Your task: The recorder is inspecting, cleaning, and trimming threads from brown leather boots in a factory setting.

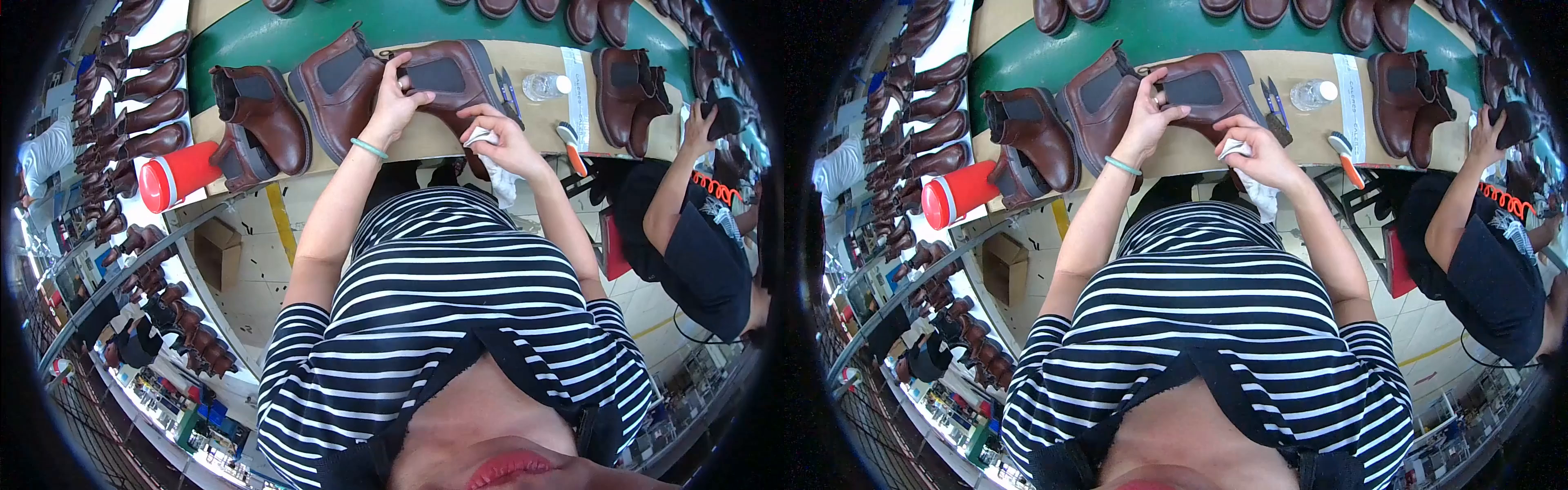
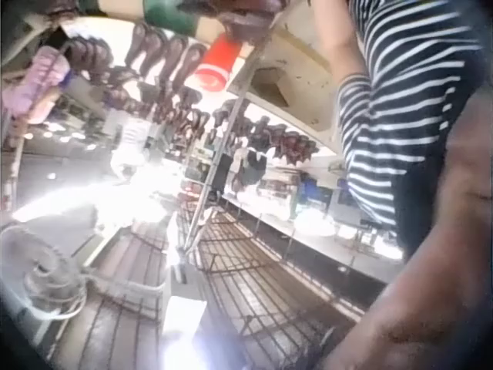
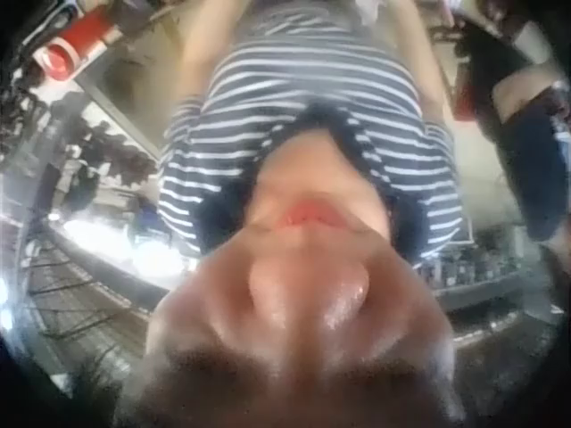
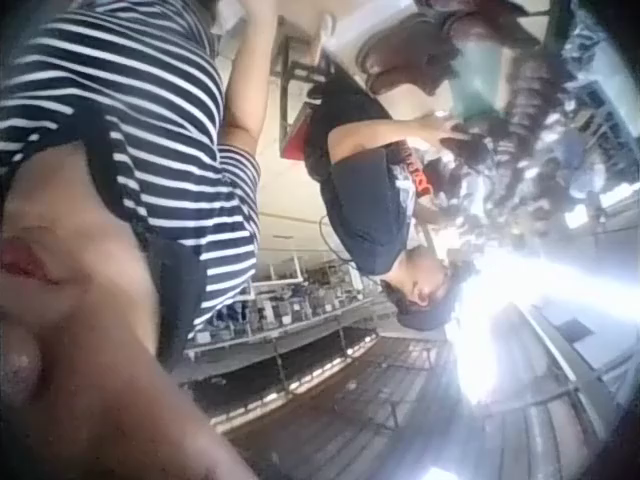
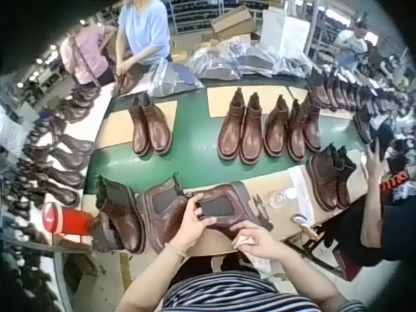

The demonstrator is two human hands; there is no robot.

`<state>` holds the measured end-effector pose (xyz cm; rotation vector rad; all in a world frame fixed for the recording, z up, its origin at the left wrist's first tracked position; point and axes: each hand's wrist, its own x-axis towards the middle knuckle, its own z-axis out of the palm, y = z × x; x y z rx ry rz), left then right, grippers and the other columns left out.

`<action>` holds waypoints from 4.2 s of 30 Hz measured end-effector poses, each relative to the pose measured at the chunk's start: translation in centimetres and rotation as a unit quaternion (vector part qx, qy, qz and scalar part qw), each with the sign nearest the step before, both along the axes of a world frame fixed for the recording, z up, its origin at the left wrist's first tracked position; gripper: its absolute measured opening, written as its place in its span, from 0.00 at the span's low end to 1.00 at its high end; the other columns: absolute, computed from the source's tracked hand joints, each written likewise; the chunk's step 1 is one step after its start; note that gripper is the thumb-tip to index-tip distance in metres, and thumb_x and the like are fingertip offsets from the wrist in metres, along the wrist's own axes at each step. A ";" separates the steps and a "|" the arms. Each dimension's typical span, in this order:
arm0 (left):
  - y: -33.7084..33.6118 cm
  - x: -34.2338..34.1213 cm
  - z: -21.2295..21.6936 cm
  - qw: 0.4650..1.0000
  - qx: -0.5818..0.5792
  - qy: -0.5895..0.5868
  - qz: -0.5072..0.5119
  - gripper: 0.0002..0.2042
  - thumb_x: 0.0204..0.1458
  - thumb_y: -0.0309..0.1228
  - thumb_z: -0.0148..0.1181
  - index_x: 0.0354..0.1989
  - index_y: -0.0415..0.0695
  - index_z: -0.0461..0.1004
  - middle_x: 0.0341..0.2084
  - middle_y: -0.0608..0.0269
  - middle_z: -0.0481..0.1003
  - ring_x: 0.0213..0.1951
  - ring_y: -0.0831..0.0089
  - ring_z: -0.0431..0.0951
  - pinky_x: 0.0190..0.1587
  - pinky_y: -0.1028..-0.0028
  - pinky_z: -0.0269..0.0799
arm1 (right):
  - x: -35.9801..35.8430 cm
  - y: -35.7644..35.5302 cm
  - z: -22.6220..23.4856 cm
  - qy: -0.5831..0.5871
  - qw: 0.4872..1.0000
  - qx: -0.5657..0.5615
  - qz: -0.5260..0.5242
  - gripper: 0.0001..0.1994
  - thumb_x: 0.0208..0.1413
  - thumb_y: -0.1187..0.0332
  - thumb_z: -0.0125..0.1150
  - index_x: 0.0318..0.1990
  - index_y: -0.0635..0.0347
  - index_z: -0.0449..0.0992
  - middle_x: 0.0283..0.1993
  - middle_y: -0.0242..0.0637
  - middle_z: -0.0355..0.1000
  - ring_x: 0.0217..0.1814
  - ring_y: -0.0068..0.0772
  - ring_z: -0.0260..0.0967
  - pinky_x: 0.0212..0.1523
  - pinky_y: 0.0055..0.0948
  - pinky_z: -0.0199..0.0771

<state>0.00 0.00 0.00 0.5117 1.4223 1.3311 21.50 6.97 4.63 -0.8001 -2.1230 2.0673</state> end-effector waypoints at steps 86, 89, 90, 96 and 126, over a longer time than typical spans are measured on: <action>3.3 -10.8 2.8 0.959 -0.023 0.051 -0.277 0.33 0.44 0.14 0.55 0.63 0.43 0.61 0.38 0.62 0.75 0.36 0.79 0.75 0.45 0.82 0.70 | 3.8 0.8 -8.7 -0.259 0.863 0.380 -0.210 0.16 0.47 0.65 0.66 0.43 0.59 0.75 0.41 0.44 0.72 0.42 0.46 0.73 0.41 0.39 0.73; 2.5 -10.6 3.5 0.956 -0.017 0.045 -0.291 0.34 0.44 0.15 0.56 0.65 0.43 0.59 0.38 0.62 0.76 0.38 0.78 0.76 0.47 0.81 0.69 | 3.6 -1.0 -9.0 -0.269 0.832 0.426 -0.232 0.19 0.47 0.64 0.65 0.48 0.55 0.73 0.45 0.42 0.67 0.43 0.50 0.71 0.39 0.44 0.73; 2.5 -10.7 3.7 0.954 -0.011 0.046 -0.295 0.35 0.43 0.15 0.56 0.65 0.43 0.58 0.38 0.62 0.76 0.38 0.78 0.76 0.48 0.81 0.69 | 3.6 -1.2 -9.1 -0.284 0.818 0.436 -0.245 0.19 0.48 0.64 0.65 0.48 0.55 0.72 0.46 0.41 0.67 0.42 0.50 0.71 0.39 0.44 0.73; 3.1 -11.1 3.1 0.950 -0.049 0.049 -0.305 0.37 0.39 0.13 0.54 0.65 0.44 0.60 0.40 0.59 0.76 0.39 0.75 0.76 0.49 0.80 0.69 | 4.7 0.3 -9.4 -0.221 0.798 0.491 -0.272 0.14 0.51 0.65 0.62 0.44 0.57 0.74 0.40 0.40 0.70 0.37 0.50 0.72 0.36 0.41 0.72; 3.8 -9.1 3.2 0.969 -0.143 0.039 -0.197 0.35 0.40 0.11 0.53 0.60 0.55 0.69 0.36 0.62 0.73 0.35 0.76 0.70 0.44 0.79 0.62 | -9.8 0.4 1.3 -0.105 0.946 0.274 -0.138 0.17 0.47 0.64 0.70 0.41 0.64 0.76 0.34 0.39 0.77 0.33 0.21 0.71 0.38 0.26 0.71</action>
